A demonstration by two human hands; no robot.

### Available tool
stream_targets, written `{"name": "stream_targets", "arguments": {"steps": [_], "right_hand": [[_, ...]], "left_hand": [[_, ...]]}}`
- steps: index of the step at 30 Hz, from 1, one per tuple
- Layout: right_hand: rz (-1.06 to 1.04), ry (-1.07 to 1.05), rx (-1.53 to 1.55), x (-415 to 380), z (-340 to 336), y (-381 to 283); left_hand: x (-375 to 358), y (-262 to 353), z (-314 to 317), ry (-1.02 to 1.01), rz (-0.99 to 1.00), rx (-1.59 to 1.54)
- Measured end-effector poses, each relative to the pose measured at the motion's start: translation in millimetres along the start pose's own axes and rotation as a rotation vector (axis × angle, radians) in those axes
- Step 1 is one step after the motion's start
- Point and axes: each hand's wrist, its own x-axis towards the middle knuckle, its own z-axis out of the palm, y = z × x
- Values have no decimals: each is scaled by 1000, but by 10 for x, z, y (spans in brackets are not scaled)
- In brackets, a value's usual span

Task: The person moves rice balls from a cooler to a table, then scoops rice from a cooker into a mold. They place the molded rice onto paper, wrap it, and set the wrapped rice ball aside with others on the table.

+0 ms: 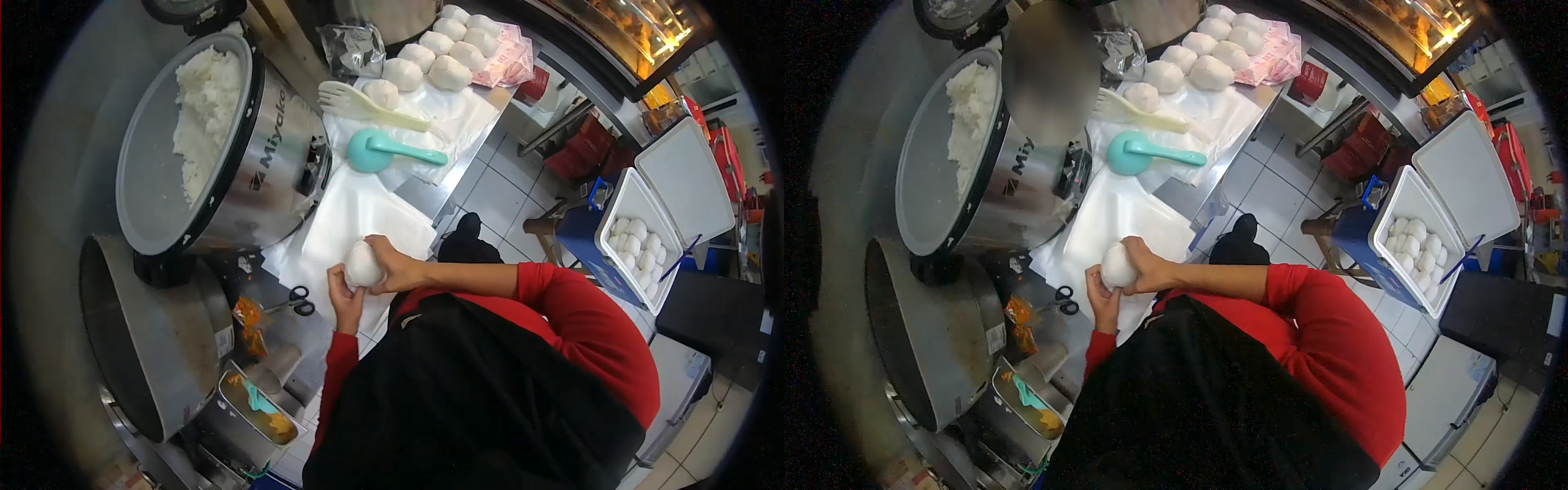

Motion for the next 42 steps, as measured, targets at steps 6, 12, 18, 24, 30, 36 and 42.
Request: {"name": "stream_targets", "arguments": {"steps": [6, 12, 18, 24, 30, 36, 42], "right_hand": [[246, 200, 57, 218, -622, -500], [158, -548, 800, 236, -1544, -1010], [150, -792, 826, 97, -1788, -1186], [437, -303, 510, 137, -2000, -589], [264, 544, -479, 981, -2716, 47], [-119, 614, -1016, 1217, -2768, 814], [-351, 559, -946, 1102, -2875, 863]], "left_hand": [[348, 758, 673, 119, 68, -55], [792, 1799, 949, -52, 1159, 818], [986, 1525, 1145, -25, 1409, 695], [1151, 1276, 1311, -27, 725, 1026], [992, 754, 1525, 340, 145, 601], [822, 718, 1804, 252, 87, 834], [782, 610, 1447, 446, 50, 869]]}}
